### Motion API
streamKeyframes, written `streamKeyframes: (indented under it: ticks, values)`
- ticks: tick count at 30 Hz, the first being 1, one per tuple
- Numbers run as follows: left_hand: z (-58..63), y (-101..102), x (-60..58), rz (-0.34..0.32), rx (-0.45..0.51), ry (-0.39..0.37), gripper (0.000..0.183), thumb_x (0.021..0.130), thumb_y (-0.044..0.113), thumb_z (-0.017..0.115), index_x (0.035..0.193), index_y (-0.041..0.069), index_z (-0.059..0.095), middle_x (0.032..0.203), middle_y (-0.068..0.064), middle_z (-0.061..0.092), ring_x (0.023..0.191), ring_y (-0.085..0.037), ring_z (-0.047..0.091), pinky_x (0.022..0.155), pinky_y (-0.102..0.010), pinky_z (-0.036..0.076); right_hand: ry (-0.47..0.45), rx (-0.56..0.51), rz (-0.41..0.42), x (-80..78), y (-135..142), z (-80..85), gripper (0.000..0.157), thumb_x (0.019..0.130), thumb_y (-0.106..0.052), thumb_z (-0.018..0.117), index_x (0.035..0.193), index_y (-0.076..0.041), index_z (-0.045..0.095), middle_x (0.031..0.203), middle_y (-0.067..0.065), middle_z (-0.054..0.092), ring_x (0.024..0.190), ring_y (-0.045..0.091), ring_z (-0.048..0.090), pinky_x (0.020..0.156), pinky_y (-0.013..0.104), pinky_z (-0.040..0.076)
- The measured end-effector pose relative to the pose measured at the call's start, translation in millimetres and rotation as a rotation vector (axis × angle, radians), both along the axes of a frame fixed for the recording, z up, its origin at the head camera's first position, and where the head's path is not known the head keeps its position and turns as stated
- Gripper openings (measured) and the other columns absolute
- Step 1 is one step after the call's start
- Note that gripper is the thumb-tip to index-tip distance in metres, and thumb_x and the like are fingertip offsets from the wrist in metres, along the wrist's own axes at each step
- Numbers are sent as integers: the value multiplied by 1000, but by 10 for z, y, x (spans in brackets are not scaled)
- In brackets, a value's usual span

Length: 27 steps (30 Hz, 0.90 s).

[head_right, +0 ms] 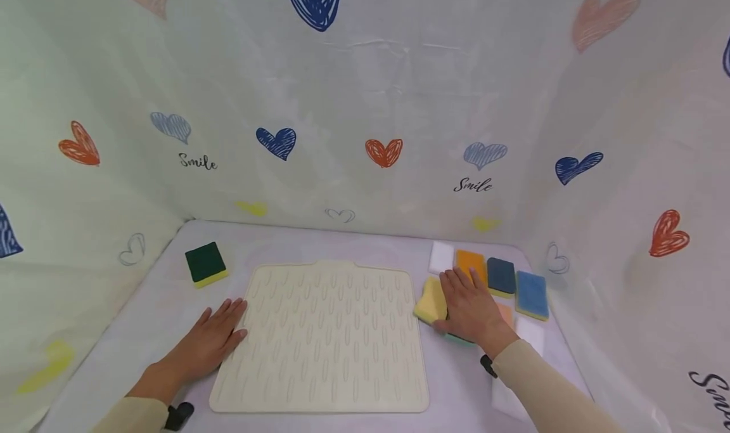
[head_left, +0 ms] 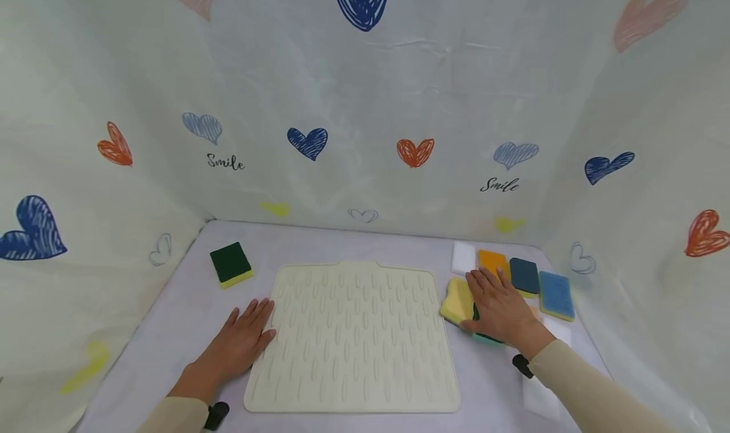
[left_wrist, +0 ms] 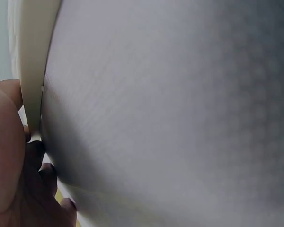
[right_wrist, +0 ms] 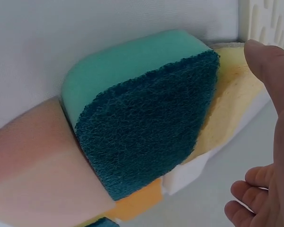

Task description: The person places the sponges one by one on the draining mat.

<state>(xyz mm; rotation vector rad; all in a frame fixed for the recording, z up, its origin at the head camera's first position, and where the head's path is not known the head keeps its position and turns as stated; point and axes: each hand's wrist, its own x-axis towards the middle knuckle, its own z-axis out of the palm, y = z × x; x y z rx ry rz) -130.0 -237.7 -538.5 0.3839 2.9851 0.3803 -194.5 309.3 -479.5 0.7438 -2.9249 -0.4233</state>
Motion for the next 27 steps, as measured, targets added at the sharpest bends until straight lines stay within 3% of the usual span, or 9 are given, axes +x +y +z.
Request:
streamKeyframes:
  ticks: [12, 27]
  values:
    - [-4, 15, 6, 2, -2, 5, 68, 110, 38, 54, 162, -2, 35, 168, -24, 36, 157, -47, 28, 125, -71, 21, -90, 33, -27, -174, 99, -82, 108, 85, -74, 72, 151, 7, 48, 155, 27, 52, 146, 46, 46, 125, 68, 27]
    - [-27, -13, -7, 6, 2, 11, 69, 110, 38, 54, 163, -1, 34, 169, -22, 35, 158, -45, 27, 126, -70, 21, -282, -81, -64, -319, 154, -209, 107, 91, -70, 67, 158, 7, 37, 162, 29, 42, 150, 49, 39, 124, 71, 24]
